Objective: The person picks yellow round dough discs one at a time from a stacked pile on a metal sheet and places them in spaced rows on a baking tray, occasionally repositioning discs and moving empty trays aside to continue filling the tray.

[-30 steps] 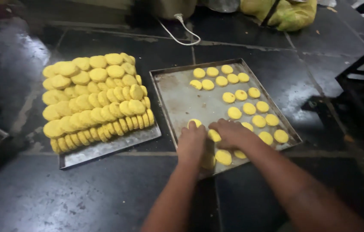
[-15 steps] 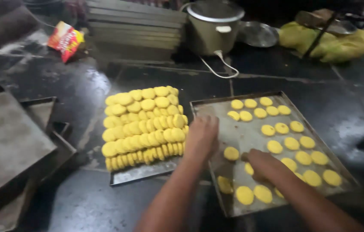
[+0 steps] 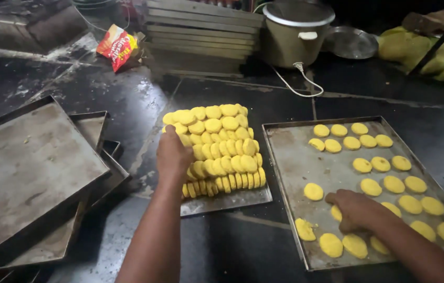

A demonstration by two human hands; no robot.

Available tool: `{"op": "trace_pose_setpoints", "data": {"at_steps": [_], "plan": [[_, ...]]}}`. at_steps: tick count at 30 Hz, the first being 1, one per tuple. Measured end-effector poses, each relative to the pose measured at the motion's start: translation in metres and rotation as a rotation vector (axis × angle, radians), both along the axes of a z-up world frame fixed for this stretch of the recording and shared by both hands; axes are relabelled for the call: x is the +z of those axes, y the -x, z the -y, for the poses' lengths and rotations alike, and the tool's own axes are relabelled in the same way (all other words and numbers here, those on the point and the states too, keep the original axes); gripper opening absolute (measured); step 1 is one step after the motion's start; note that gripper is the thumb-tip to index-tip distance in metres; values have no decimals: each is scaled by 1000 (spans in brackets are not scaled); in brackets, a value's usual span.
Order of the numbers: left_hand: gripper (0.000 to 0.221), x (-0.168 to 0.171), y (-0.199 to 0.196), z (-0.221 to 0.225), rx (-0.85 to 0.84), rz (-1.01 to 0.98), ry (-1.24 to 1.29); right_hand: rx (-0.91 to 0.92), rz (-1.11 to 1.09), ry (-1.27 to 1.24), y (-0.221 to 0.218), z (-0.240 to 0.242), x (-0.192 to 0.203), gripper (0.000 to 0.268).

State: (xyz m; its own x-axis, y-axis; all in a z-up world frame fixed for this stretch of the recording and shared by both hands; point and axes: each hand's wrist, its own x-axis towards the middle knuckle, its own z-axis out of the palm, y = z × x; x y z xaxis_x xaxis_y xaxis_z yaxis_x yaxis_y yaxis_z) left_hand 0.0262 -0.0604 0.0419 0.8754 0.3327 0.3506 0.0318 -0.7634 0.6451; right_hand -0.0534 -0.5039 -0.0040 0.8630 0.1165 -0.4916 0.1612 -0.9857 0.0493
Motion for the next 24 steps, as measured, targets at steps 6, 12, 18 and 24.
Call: {"op": "trace_pose_setpoints", "data": {"at_steps": [6, 12, 18, 24], "plan": [[56, -6, -6, -5, 26, -106, 36, 21, -5, 10, -7, 10, -18, 75], [69, -18, -14, -9, 47, -83, 89, -11, 26, -35, -10, 15, -24, 70], [59, 20, 12, 14, 42, -56, 159, -66, 72, -3, -8, 18, -24, 62], [57, -6, 10, 105, -305, 317, 58, -61, 266, -155, -6, -11, 13, 61]]}}
